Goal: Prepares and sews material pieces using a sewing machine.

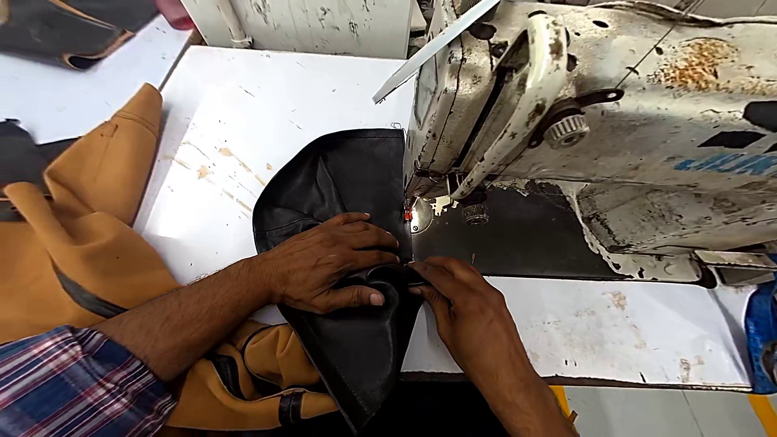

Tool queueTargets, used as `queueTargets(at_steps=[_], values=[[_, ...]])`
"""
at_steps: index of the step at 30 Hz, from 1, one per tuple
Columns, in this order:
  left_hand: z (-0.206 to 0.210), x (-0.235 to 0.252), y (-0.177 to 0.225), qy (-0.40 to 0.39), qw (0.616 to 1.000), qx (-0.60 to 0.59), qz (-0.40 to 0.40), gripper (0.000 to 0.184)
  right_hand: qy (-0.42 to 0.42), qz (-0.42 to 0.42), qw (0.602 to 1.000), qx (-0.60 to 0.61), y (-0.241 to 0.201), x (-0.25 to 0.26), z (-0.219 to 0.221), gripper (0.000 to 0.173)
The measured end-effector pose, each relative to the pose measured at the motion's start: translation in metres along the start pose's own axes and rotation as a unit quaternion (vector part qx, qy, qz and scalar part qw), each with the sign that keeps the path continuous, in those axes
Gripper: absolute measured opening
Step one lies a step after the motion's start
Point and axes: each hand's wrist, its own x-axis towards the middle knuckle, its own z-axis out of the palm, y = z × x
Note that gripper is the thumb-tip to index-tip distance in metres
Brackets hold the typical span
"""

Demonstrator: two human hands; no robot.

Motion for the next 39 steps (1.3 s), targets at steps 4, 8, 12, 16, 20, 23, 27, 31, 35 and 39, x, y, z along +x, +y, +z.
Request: queueTargets(at_steps=[4, 8, 12, 16, 20, 23, 27, 31, 35, 39], values=[[-0.002, 0.005, -0.012, 0.004, 1.0, -0.003, -0.005, 0.063, 0.001, 0.002, 1.0, -0.004, 0.003, 0.01, 0.001, 0.027], [-0.007, 0.01, -0.023, -0.001, 1.0, 0.0, -0.004, 0.062, 0.004, 0.004, 1.0, 0.007, 0.008, 0.022, 0.003, 0.025], [-0.01, 0.014, -0.031, 0.001, 1.0, 0.001, -0.007, 0.063, 0.003, 0.014, 1.0, 0.008, 0.011, 0.03, 0.005, 0.023], [-0.012, 0.018, -0.031, 0.002, 1.0, -0.004, -0.016, 0.062, -0.025, 0.046, 0.999, -0.009, 0.011, 0.035, 0.004, 0.023], [-0.04, 0.031, -0.015, -0.057, 0.995, -0.038, -0.078, 0.057, -0.051, 0.018, 0.998, 0.021, -0.007, 0.04, -0.009, 0.036], [-0.06, 0.043, -0.013, -0.105, 0.981, -0.101, -0.131, 0.05, -0.084, 0.012, 0.993, 0.083, -0.019, 0.047, -0.015, 0.037], [-0.063, 0.048, -0.006, -0.151, 0.978, -0.061, -0.13, 0.047, -0.102, -0.096, 0.987, 0.083, -0.007, 0.041, -0.033, 0.019], [-0.049, 0.035, 0.005, -0.169, 0.978, 0.005, -0.126, 0.057, -0.129, -0.112, 0.984, -0.052, 0.027, 0.028, -0.058, 0.022], [-0.044, 0.039, 0.019, -0.181, 0.969, 0.052, -0.158, 0.058, -0.145, -0.11, 0.979, -0.089, 0.033, 0.031, -0.052, 0.021], [-0.043, 0.038, 0.029, -0.103, 0.986, -0.006, -0.131, 0.059, -0.122, -0.086, 0.984, -0.093, 0.022, 0.028, -0.04, 0.035]])
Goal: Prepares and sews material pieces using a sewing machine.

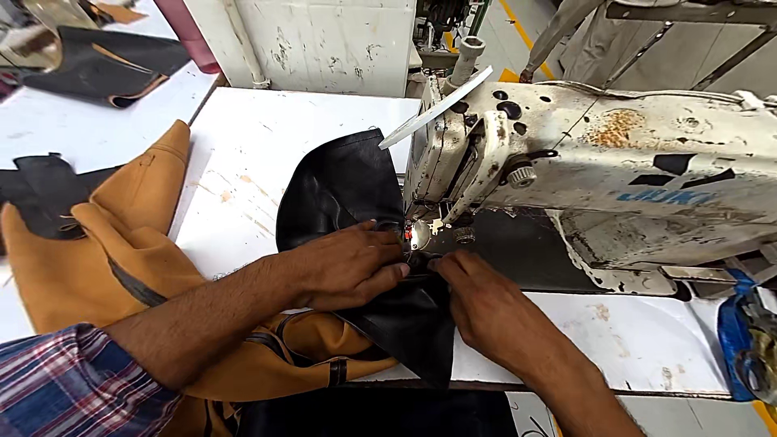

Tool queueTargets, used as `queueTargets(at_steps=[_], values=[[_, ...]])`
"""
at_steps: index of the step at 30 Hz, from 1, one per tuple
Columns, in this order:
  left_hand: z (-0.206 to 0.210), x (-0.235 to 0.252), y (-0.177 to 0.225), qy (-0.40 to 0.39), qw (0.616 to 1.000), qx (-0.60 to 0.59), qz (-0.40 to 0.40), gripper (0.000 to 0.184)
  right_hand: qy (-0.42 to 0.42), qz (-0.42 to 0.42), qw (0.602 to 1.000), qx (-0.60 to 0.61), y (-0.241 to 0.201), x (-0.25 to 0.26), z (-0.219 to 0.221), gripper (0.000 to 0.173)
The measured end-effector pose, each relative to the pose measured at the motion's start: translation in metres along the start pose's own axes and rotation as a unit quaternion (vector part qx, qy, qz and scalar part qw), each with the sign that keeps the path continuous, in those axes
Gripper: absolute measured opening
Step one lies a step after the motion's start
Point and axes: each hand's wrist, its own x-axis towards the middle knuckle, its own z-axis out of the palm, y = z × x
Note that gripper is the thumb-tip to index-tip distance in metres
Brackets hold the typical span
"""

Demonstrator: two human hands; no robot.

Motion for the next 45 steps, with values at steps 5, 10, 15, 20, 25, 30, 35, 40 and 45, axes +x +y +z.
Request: queueTargets(at_steps=[5, 10, 15, 20, 25, 30, 35, 40, 45], values=[[0.031, -0.008, 0.003, 0.071, 0.996, 0.038, 0.045, 0.068, 0.055, -0.018, 0.998, -0.003, 0.009, 0.009, 0.021, 0.029], [0.036, -0.006, 0.016, 0.074, 0.995, 0.064, -0.006, 0.075, 0.032, -0.101, 0.993, -0.049, 0.033, 0.03, 0.016, 0.023], [0.039, -0.009, 0.009, 0.082, 0.996, 0.015, -0.021, 0.076, -0.071, -0.053, 0.994, -0.068, -0.01, 0.017, -0.019, 0.067], [0.046, -0.006, 0.008, 0.103, 0.994, 0.024, -0.007, 0.073, 0.039, -0.087, 0.995, 0.032, 0.011, 0.012, 0.019, 0.028], [0.046, 0.0, 0.024, 0.089, 0.993, 0.063, -0.054, 0.078, 0.082, -0.097, 0.992, 0.005, 0.035, 0.026, 0.03, 0.024], [0.059, -0.005, 0.024, 0.141, 0.988, 0.034, -0.059, 0.069, 0.082, -0.08, 0.993, -0.031, 0.035, 0.022, 0.019, 0.03], [0.057, -0.006, 0.014, 0.151, 0.988, 0.015, -0.036, 0.063, -0.072, -0.075, 0.995, 0.011, 0.003, 0.005, -0.022, 0.061], [0.041, -0.001, 0.002, 0.103, 0.994, 0.036, 0.023, 0.068, -0.154, 0.017, 0.981, 0.117, -0.006, 0.011, -0.007, 0.082], [0.022, 0.007, 0.005, 0.043, 0.996, 0.066, 0.036, 0.074, -0.078, -0.086, 0.993, 0.003, 0.005, 0.031, -0.01, 0.02]])
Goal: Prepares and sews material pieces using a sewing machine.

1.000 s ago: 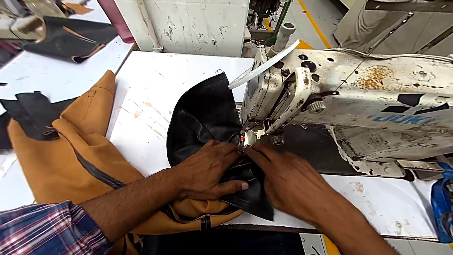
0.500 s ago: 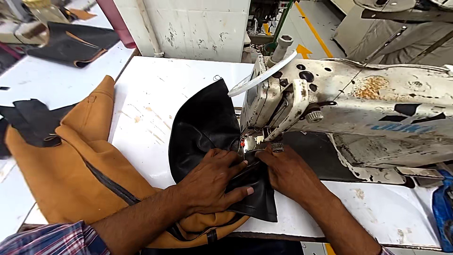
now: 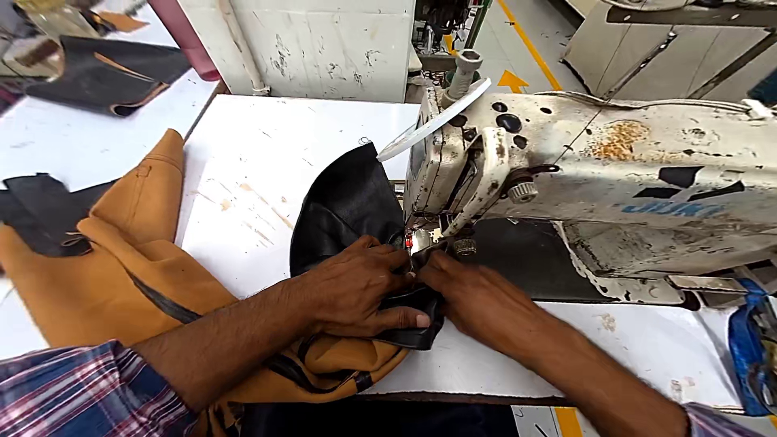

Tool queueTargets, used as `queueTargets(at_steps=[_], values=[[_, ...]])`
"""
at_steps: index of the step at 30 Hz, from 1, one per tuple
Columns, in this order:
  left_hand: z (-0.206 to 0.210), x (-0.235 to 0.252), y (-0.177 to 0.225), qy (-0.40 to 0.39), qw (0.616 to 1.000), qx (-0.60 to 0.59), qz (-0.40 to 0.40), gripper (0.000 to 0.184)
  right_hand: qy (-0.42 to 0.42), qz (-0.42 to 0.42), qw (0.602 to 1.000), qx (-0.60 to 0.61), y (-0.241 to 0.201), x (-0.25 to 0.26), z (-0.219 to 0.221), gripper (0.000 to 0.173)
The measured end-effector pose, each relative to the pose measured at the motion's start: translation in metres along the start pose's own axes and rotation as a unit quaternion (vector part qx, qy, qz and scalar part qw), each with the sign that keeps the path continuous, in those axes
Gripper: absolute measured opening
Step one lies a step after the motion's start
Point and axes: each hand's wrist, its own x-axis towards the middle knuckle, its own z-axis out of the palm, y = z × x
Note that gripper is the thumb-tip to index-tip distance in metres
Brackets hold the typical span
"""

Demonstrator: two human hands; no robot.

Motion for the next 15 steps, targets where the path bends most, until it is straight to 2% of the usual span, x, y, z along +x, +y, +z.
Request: queueTargets(at_steps=[3, 6, 7, 8, 11, 13, 15], values=[[-0.004, 0.002, 0.003, -0.01, 1.0, -0.007, -0.018, 0.076, -0.004, -0.108, 0.99, -0.09, 0.028, 0.004, -0.015, 0.007], [0.0, 0.002, 0.004, 0.0, 1.0, -0.016, -0.023, 0.078, -0.022, -0.131, 0.985, -0.109, 0.039, 0.004, -0.019, 0.007], [0.004, 0.0, 0.005, 0.01, 1.0, -0.017, -0.022, 0.078, -0.039, -0.115, 0.987, -0.101, 0.038, 0.002, -0.019, 0.013], [0.01, -0.004, 0.004, 0.024, 0.999, -0.015, -0.02, 0.077, -0.057, -0.095, 0.99, -0.088, 0.036, -0.001, -0.018, 0.027], [0.024, -0.014, 0.003, 0.059, 0.998, -0.007, -0.021, 0.071, -0.071, -0.042, 0.994, -0.074, 0.028, -0.01, -0.011, 0.082], [0.031, -0.015, 0.003, 0.08, 0.997, -0.011, -0.018, 0.069, -0.06, -0.021, 0.995, -0.076, 0.025, -0.014, -0.005, 0.098], [0.035, -0.014, 0.001, 0.091, 0.996, -0.007, -0.016, 0.07, -0.074, 0.003, 0.995, -0.071, 0.023, -0.013, -0.003, 0.103]])
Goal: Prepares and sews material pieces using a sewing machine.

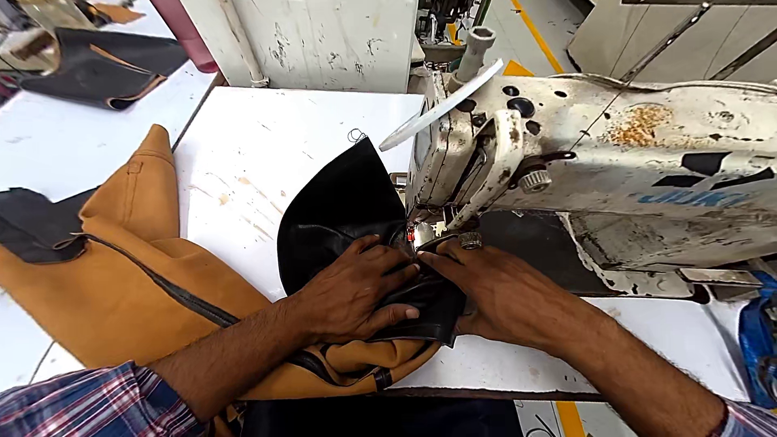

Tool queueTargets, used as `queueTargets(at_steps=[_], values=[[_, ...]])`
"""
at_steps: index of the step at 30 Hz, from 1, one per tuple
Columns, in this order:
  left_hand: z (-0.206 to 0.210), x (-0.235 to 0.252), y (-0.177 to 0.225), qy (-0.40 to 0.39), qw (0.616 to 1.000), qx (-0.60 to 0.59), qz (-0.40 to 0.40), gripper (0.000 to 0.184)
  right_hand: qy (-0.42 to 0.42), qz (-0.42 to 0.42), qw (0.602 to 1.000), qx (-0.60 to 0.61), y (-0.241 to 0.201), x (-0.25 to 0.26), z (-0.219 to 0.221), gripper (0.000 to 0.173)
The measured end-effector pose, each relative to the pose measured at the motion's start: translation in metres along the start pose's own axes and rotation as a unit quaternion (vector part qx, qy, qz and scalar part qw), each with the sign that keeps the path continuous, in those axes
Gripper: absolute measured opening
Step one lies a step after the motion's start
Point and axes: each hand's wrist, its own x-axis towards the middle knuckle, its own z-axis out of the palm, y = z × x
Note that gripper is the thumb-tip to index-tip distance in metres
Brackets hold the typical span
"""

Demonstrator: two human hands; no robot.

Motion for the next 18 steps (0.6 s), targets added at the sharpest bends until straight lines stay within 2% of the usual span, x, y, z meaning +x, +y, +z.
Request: queueTargets(at_steps=[18], values=[[0.004, 0.004, -0.015, 0.029, 0.999, -0.002, 0.027, 0.066, -0.006, 0.002, 1.0, 0.013, 0.005, 0.006, 0.0, 0.104]])
